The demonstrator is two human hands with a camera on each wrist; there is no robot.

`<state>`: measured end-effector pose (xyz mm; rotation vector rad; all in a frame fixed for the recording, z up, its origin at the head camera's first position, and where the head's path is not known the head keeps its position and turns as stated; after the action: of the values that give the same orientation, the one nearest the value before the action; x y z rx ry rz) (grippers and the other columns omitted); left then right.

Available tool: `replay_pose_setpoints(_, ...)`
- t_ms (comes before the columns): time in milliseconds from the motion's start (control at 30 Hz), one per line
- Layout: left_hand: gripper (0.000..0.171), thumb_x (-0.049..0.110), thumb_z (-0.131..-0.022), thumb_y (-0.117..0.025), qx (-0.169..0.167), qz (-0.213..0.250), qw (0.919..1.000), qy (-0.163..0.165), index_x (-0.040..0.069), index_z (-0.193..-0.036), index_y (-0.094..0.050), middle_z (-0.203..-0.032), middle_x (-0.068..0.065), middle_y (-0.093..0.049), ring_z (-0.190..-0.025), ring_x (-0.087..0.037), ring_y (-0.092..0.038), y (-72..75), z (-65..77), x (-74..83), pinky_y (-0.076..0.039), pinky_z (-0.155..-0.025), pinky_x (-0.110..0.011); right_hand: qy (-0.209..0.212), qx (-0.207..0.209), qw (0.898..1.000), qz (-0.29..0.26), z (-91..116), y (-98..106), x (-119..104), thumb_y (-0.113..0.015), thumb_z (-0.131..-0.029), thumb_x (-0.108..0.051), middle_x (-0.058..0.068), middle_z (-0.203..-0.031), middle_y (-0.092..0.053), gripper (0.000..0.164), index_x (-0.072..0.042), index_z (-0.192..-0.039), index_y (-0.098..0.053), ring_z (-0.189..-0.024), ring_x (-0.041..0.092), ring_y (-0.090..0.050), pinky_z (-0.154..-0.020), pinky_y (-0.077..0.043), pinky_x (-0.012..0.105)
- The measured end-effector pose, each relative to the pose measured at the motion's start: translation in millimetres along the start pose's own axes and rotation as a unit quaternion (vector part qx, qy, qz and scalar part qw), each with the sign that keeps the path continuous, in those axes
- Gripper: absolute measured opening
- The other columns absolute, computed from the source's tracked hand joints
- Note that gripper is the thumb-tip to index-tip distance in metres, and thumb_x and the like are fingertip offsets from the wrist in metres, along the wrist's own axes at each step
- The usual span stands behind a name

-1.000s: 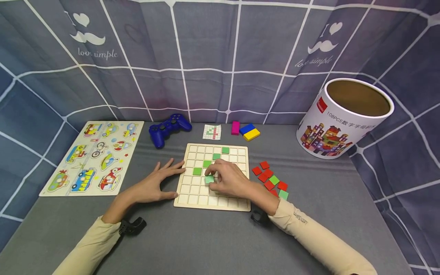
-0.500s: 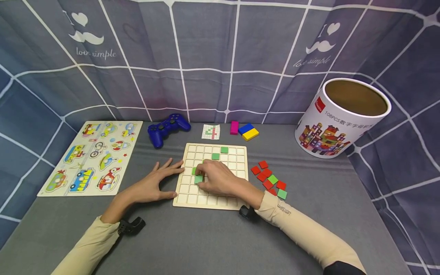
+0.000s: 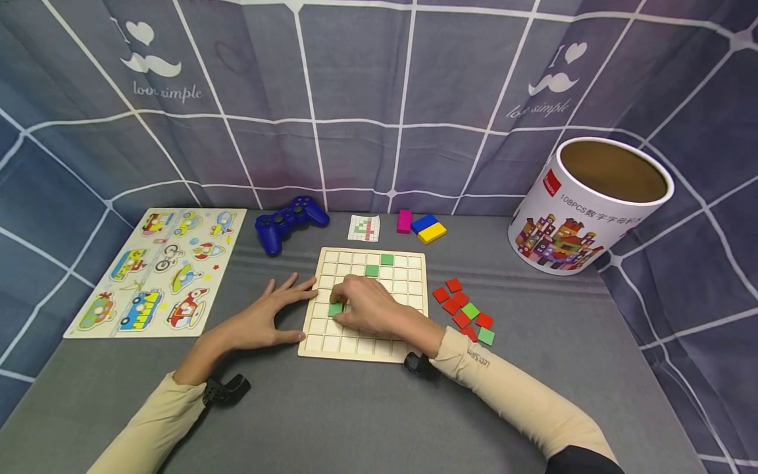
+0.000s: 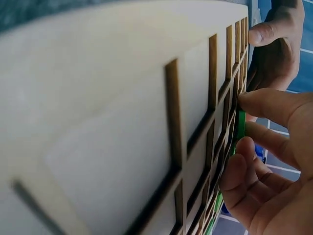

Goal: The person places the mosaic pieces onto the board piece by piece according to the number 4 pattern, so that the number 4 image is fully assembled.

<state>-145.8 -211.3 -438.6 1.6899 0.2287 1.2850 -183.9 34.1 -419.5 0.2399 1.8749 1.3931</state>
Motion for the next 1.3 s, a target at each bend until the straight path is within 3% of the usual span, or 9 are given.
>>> replay_pose_setpoints(233,0.080,0.033,-0.084,-0.080,-0.003,-0.001,1.0000,0.001,0.014,-0.153,-0.044,-0.165,0.000,-0.020,-0.151,-0.035,-0.003,0.2,-0.3,1.4,0.009,-0.113,-0.065,-0.004,0.024,1.000,-0.012,5.5,5.1,2.8,-0.084,-0.080,-0.028,-0.002,-0.089,-0.065,0.027,-0.015,-0.102,-0.076,-0.073,0.011,-0.055,-0.064,-0.046,0.027)
replay_pose_setpoints(467,0.081,0.033,-0.083,-0.081,0.002,-0.007,1.0000,0.003,0.014,-0.153,-0.044,-0.165,0.001,-0.021,-0.151,-0.035,-0.004,-0.3,0.2,-0.5,0.009,-0.114,-0.065,0.002,0.044,0.999,-0.016,20.2,10.4,12.0,-0.080,-0.081,-0.022,-0.001,-0.089,-0.066,0.022,-0.013,-0.101,-0.075,-0.068,0.010,-0.056,-0.061,-0.046,0.025)
replay_pose_setpoints(867,0.080,0.031,-0.082,-0.082,0.007,-0.007,1.0000,-0.002,0.013,-0.152,-0.045,-0.165,0.000,-0.022,-0.151,-0.036,-0.004,0.0,1.1,-1.3,0.008,-0.114,-0.065,-0.028,0.061,0.998,0.000,73.7,26.7,30.0,-0.079,-0.080,-0.018,-0.004,-0.079,-0.058,0.015,-0.017,-0.094,-0.075,-0.062,0.003,-0.048,-0.056,-0.042,0.025)
replay_pose_setpoints(1100,0.080,0.031,-0.083,-0.081,0.006,-0.007,0.9999,-0.004,0.014,-0.152,-0.044,-0.165,0.000,-0.021,-0.151,-0.035,-0.004,1.1,1.4,-1.2,0.009,-0.114,-0.065,-0.047,0.071,0.996,0.003,103.0,41.5,40.9,-0.080,-0.080,-0.016,-0.002,-0.078,-0.056,0.018,-0.015,-0.096,-0.073,-0.063,0.005,-0.047,-0.057,-0.040,0.025)
replay_pose_setpoints(1300,0.081,0.030,-0.084,-0.082,0.003,0.002,1.0000,-0.007,0.013,-0.153,-0.044,-0.165,-0.001,-0.021,-0.151,-0.036,-0.003,-0.1,-0.2,-0.3,0.010,-0.113,-0.064,-0.069,0.098,0.993,0.022,128.4,56.6,57.1,-0.082,-0.081,-0.013,-0.002,-0.086,-0.061,0.022,-0.012,-0.101,-0.074,-0.064,0.008,-0.052,-0.056,-0.041,0.025)
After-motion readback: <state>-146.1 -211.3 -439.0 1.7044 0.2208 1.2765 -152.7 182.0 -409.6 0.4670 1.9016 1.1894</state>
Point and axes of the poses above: each hand's wrist, its own z-axis away from the middle knuckle, its own y-axis out of the back of the hand, x = y × z, the point moved 1 cm from there along -z, towards the middle knuckle
